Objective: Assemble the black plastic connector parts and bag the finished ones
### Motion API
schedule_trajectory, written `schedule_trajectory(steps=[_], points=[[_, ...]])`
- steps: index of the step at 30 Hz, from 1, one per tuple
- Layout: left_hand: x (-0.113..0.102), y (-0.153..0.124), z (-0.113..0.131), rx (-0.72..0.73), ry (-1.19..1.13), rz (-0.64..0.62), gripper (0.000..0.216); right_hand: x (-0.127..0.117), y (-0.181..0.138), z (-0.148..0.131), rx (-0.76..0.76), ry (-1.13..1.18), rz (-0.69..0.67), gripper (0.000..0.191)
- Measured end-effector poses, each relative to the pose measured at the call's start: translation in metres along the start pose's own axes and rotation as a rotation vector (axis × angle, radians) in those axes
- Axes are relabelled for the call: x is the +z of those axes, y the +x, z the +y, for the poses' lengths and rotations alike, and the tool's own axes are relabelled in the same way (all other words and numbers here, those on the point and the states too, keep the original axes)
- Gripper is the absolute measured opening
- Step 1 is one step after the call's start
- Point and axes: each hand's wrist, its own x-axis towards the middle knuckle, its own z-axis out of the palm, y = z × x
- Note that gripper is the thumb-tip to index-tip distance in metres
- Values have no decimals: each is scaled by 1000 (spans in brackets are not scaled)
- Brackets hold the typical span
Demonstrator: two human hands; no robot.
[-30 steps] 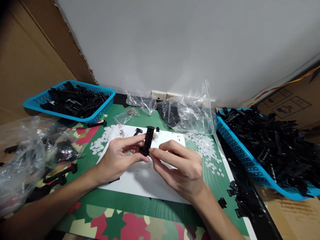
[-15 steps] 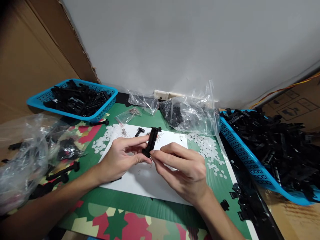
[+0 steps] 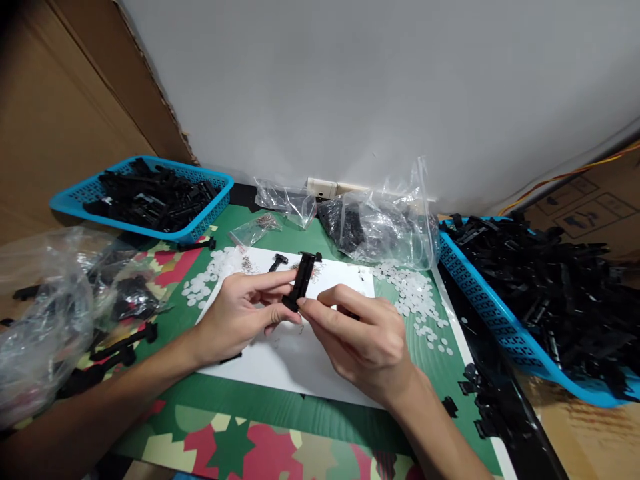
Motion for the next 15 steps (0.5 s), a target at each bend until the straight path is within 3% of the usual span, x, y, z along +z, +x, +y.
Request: schedule_trajectory(steps=[3, 7, 10, 15], points=[[1, 0, 0, -22, -17, -15, 49, 0, 0, 0, -19, -35, 11, 44], [0, -1, -2, -32, -4, -49, 29, -4, -2, -4, 148, 50, 44, 58], [-4, 0, -4, -38, 71, -84, 18, -9, -1, -2, 219, 132, 45, 42], [-10, 1, -4, -8, 239, -155, 33, -17, 4, 10, 175, 4, -110, 34]])
